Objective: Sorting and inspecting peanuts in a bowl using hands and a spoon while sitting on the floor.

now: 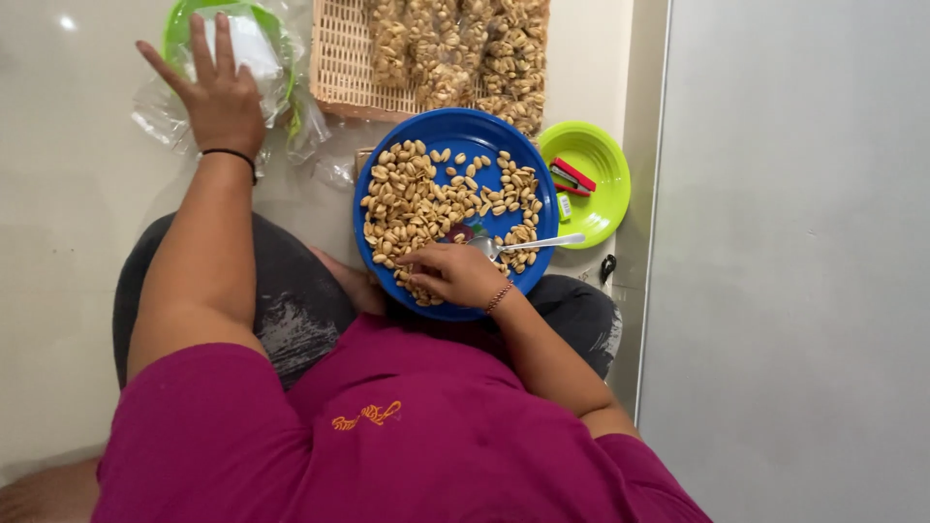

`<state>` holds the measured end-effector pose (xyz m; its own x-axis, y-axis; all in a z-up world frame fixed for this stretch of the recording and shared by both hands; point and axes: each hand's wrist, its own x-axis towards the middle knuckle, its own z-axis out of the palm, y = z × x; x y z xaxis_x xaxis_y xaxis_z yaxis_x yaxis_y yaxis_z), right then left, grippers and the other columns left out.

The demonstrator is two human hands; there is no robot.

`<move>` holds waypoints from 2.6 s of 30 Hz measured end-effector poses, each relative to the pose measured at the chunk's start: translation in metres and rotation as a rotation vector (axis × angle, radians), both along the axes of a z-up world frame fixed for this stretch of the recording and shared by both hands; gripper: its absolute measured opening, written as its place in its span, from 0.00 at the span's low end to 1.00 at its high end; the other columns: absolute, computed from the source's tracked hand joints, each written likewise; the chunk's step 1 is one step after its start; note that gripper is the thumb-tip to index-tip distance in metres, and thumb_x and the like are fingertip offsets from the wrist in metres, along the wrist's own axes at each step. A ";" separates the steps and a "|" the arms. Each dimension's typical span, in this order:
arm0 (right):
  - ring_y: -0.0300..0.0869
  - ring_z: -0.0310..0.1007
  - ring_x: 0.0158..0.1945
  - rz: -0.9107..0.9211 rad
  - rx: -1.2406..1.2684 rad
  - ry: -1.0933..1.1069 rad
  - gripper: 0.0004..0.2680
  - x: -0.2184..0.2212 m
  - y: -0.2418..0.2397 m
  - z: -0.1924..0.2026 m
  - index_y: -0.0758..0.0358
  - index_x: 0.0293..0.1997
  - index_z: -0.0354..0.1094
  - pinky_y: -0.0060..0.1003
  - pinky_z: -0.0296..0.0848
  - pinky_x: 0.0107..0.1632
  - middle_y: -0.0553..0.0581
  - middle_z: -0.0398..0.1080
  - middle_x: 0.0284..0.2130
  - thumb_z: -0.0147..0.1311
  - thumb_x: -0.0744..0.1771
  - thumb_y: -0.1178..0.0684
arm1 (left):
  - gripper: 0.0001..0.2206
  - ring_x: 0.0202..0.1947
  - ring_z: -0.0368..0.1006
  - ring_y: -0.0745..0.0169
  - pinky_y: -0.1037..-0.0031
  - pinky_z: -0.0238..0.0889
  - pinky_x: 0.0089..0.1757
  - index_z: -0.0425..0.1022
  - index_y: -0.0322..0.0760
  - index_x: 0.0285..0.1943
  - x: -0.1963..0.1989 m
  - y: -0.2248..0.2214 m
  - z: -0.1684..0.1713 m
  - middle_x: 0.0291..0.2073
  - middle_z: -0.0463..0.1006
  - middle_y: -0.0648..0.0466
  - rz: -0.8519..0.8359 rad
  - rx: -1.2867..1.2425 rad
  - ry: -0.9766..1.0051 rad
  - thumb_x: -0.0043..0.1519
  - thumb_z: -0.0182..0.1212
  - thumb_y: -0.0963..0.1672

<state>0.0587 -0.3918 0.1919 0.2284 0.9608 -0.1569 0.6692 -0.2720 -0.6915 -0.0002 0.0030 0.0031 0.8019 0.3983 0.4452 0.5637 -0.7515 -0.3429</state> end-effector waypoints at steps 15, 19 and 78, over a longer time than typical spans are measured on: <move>0.43 0.77 0.34 -0.001 -0.037 -0.008 0.11 -0.005 -0.001 0.003 0.52 0.55 0.74 0.35 0.74 0.39 0.51 0.77 0.38 0.57 0.67 0.53 | 0.07 0.82 0.53 0.47 0.25 0.03 0.63 0.79 0.51 0.41 -0.035 -0.015 0.043 0.75 0.76 0.56 -0.101 -0.189 -0.272 0.73 0.71 0.45; 0.44 0.78 0.35 -0.030 0.120 -0.082 0.08 -0.013 -0.004 0.009 0.57 0.50 0.75 0.35 0.75 0.40 0.52 0.77 0.41 0.58 0.66 0.55 | 0.02 0.59 0.68 0.48 0.34 0.21 0.67 0.88 0.45 0.50 -0.059 -0.045 0.091 0.56 0.76 0.54 -0.173 -0.422 -0.414 0.77 0.72 0.43; 0.47 0.78 0.31 -0.551 0.762 -0.329 0.06 0.013 -0.033 0.009 0.54 0.45 0.76 0.38 0.78 0.35 0.53 0.77 0.32 0.58 0.66 0.58 | 0.09 0.32 0.79 0.56 0.68 0.72 0.34 0.72 0.49 0.31 -0.020 -0.269 0.189 0.24 0.75 0.58 -0.546 -0.924 -0.300 0.64 0.64 0.48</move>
<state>0.0718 -0.4250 0.2004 0.5941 0.5254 0.6091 0.7728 -0.1627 -0.6134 -0.0201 -0.2659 0.1925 0.8804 0.3034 0.3645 0.0460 -0.8196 0.5710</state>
